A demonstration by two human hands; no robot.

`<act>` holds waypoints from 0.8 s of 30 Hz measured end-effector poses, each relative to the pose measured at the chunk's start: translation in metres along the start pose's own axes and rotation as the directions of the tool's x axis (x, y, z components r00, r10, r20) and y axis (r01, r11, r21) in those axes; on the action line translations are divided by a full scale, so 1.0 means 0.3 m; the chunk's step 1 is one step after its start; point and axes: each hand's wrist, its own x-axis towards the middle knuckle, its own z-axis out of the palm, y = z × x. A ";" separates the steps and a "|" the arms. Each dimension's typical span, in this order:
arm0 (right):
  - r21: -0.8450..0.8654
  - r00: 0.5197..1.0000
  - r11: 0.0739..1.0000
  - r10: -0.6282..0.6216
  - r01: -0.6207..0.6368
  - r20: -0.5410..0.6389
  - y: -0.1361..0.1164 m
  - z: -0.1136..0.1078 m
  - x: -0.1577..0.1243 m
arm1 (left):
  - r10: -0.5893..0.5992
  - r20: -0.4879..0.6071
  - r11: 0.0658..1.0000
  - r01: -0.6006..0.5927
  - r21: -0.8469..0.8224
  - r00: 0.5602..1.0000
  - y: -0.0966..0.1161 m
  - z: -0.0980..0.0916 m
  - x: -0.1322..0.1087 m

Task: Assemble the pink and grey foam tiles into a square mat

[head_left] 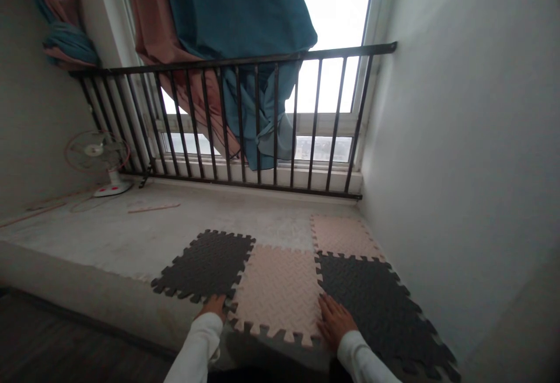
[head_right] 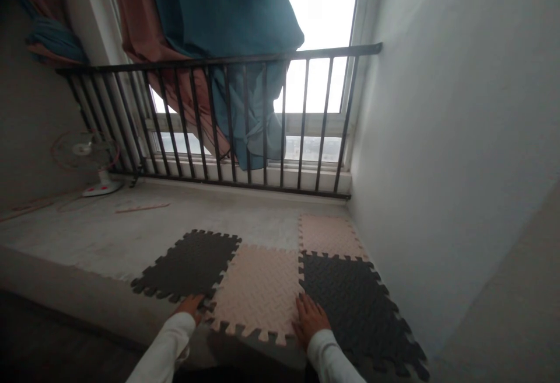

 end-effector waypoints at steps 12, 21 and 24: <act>-0.112 0.959 0.954 0.282 -0.277 0.031 0.108 -0.062 0.515 | -0.051 0.195 0.999 0.047 0.027 0.979 0.001 0.009 0.056; -0.054 0.977 0.977 0.209 -0.206 0.054 0.133 -0.059 0.525 | 0.036 0.026 0.998 -0.035 -0.044 0.999 0.004 -0.038 0.112; -0.034 0.985 0.986 0.164 -0.162 0.052 0.191 -0.073 0.518 | 0.005 -0.115 0.997 -0.014 -0.074 0.993 0.018 -0.070 0.111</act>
